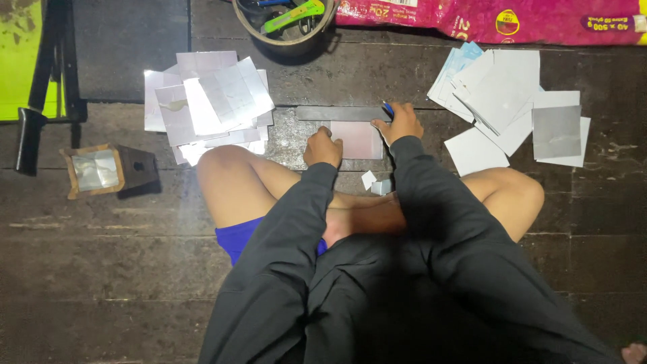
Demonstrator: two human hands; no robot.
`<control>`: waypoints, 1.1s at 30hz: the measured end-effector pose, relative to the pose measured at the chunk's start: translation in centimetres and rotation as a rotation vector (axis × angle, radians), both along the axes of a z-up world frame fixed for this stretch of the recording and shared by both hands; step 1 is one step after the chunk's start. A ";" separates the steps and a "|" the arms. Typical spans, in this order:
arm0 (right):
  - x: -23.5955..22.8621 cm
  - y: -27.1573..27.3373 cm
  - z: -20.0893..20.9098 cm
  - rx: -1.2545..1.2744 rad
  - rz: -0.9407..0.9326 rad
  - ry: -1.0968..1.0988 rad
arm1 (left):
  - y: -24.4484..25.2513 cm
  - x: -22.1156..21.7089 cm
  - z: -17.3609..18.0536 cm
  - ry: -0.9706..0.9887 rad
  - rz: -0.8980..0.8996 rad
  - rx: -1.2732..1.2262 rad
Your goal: Marking and cutting small pieces of paper using a utility knife and a ruler while sitting on the floor
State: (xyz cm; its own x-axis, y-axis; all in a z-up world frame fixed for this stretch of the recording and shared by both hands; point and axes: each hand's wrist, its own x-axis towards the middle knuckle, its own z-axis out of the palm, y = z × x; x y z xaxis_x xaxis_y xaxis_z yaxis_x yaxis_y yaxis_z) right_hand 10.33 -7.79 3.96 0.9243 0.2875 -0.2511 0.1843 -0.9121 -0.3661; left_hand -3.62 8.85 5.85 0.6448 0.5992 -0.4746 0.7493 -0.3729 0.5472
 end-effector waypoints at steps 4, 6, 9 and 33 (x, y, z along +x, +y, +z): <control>-0.1 0.8 0.2 -0.020 -0.008 -0.016 | -0.1 0.3 -1.0 0.019 -0.033 0.030; -0.2 1.3 0.6 -0.029 -0.022 -0.007 | -0.1 0.0 -0.2 0.020 -0.124 0.121; -0.4 1.0 1.9 -0.020 -0.009 -0.011 | -0.7 -0.1 1.0 -0.014 -0.159 0.198; -0.2 0.0 2.0 -0.015 0.080 -0.024 | 1.2 0.1 3.8 0.208 -0.348 0.322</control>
